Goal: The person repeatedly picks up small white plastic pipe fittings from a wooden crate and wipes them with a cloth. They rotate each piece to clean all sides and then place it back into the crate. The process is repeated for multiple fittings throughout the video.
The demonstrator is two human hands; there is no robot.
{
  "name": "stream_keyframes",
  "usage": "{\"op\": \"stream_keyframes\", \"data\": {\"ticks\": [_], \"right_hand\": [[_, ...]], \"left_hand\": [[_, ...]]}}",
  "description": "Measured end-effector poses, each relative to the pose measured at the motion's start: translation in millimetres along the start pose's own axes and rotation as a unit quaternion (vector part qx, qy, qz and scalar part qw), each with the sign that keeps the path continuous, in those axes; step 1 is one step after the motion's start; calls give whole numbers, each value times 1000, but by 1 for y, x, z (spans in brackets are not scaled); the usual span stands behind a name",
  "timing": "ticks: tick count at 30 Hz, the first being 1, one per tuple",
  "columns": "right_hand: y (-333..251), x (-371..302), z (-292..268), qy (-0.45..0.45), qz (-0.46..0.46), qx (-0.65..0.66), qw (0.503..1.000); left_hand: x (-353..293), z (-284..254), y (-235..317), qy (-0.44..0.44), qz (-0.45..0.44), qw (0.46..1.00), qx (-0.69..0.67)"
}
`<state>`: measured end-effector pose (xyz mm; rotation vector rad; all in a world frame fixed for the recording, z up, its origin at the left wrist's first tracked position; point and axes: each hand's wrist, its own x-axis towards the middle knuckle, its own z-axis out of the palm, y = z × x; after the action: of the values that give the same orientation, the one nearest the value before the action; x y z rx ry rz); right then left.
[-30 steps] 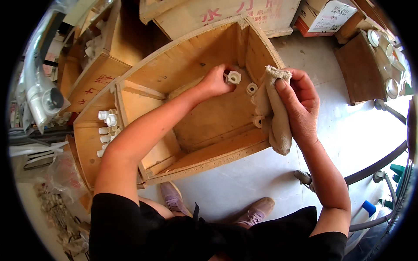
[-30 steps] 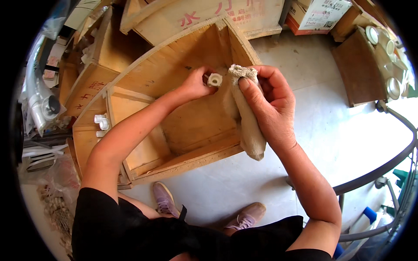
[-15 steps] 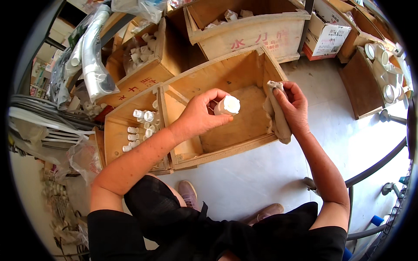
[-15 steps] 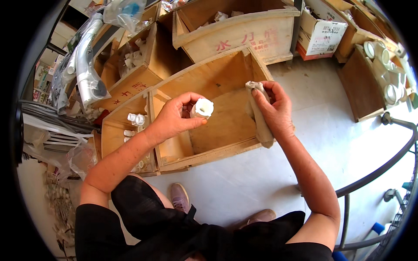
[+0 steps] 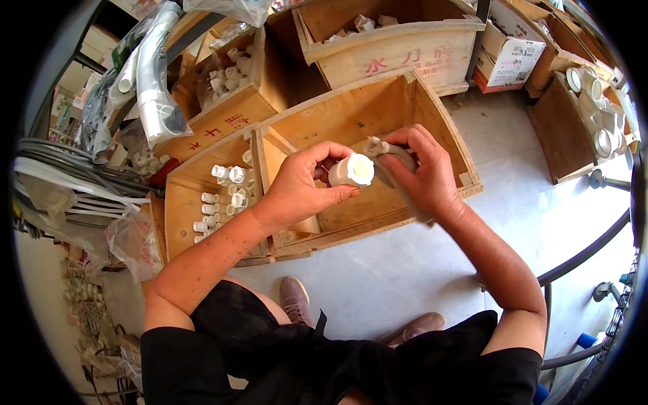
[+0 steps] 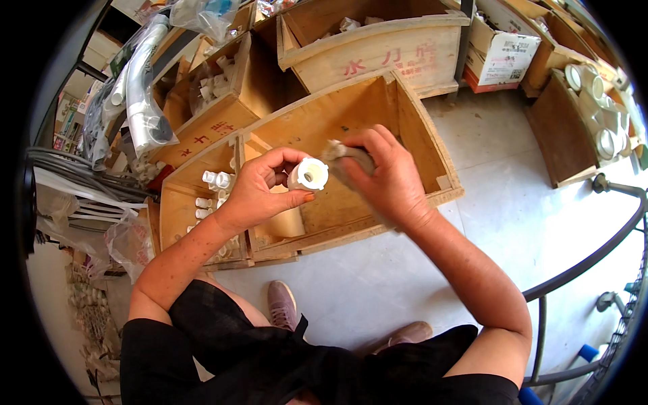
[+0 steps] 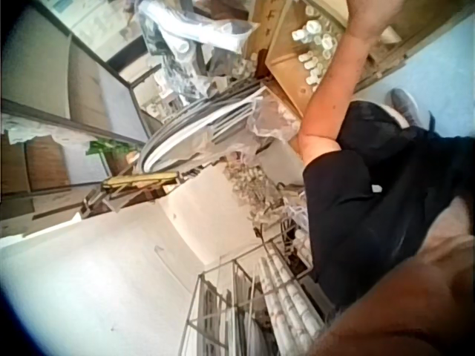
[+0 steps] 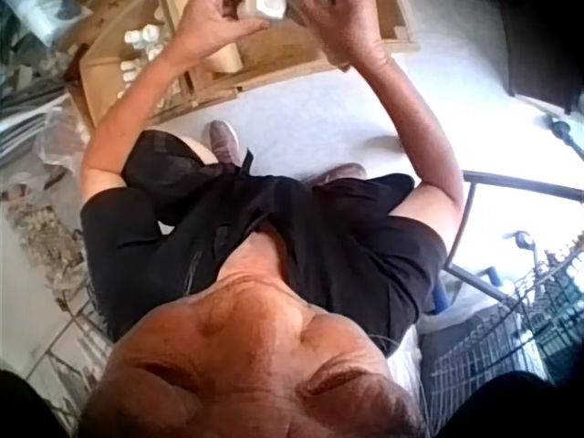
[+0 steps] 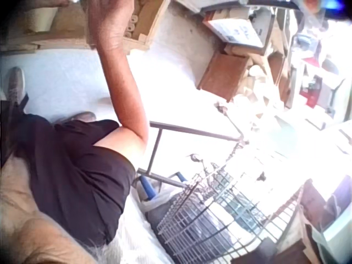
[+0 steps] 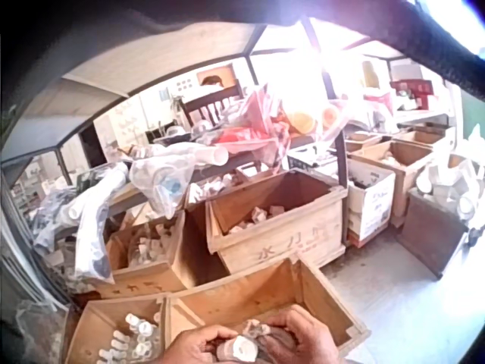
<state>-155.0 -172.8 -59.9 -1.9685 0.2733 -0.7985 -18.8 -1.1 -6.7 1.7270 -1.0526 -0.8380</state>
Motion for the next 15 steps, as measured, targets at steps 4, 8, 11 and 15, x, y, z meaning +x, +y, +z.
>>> {"op": "stream_keyframes", "data": {"ticks": [4,8,11,15], "right_hand": [[15,-2,-3,47,50,29,997],[-28,2,1,27,-10,85,996],[-35,-4,10,-1,-112,72,991],[-26,-4,4,-29,-188,49,980]], "left_hand": [[-1,-4,4,0,31,999,21],[-1,-4,4,-1,-8,998,66],[1,-3,0,-4,15,999,36],[-2,-9,0,-5,38,999,3]]}}
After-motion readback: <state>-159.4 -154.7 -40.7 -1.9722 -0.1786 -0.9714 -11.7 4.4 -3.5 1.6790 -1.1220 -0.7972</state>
